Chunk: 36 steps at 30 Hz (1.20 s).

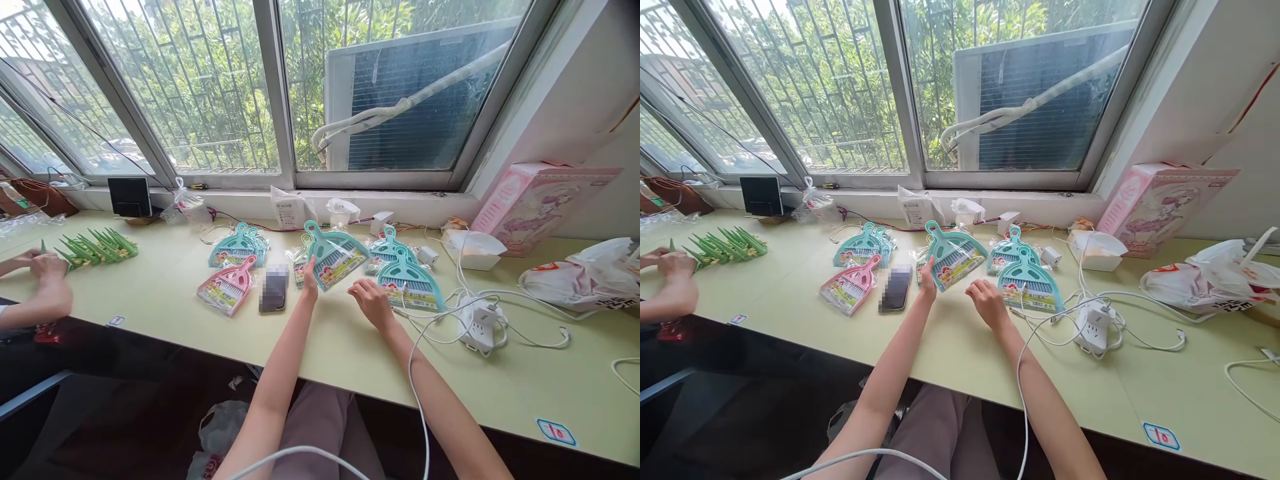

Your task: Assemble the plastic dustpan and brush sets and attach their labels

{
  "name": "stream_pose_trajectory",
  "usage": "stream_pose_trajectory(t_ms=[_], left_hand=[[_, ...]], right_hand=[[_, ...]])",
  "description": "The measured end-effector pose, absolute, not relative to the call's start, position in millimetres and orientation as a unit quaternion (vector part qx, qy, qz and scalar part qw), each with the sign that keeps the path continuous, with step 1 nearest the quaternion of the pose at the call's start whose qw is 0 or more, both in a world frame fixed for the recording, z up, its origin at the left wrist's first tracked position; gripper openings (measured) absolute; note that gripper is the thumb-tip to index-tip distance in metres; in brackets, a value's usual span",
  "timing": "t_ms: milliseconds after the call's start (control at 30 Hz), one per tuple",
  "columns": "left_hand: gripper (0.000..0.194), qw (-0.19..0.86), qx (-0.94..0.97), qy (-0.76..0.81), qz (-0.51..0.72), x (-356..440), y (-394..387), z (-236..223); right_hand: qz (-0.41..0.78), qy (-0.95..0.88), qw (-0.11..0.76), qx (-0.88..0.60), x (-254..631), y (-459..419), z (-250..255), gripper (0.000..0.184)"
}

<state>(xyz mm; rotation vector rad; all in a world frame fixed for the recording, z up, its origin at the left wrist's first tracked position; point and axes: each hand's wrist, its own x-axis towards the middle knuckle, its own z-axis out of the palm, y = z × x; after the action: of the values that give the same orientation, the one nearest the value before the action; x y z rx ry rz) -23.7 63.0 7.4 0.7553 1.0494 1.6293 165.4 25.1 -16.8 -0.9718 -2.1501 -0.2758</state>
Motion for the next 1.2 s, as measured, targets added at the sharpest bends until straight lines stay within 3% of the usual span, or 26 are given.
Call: stream_pose_trajectory(t_ms=[100,233,500,700,900,1200], left_hand=[[0.038,0.488,0.296,0.453,0.685,-32.6,66.6,5.2],[0.039,0.476,0.298,0.488,0.667,-33.8,68.6,-4.7],[0.046,0.492,0.34,0.479,0.643,-31.0,66.3,-8.0],[0.047,0.554,0.447,0.384,0.588,-18.7,54.5,7.0],[0.05,0.499,0.435,0.439,0.607,-13.9,53.2,11.1],[0.053,0.431,0.297,0.411,0.747,-55.4,68.5,50.4]], right_hand=[[-0.052,-0.847,0.351,-0.395,162.4,28.9,-20.8,0.021],[0.14,-0.799,0.366,-0.456,161.1,31.4,-23.9,0.036],[0.519,-0.523,0.508,-0.447,167.2,41.0,-19.0,0.057],[0.538,-0.409,0.593,-0.438,168.7,46.2,-22.4,0.053],[0.535,-0.397,0.624,-0.408,174.9,46.7,-15.3,0.051],[0.603,-0.45,0.558,-0.349,161.4,29.9,-2.8,0.037]])
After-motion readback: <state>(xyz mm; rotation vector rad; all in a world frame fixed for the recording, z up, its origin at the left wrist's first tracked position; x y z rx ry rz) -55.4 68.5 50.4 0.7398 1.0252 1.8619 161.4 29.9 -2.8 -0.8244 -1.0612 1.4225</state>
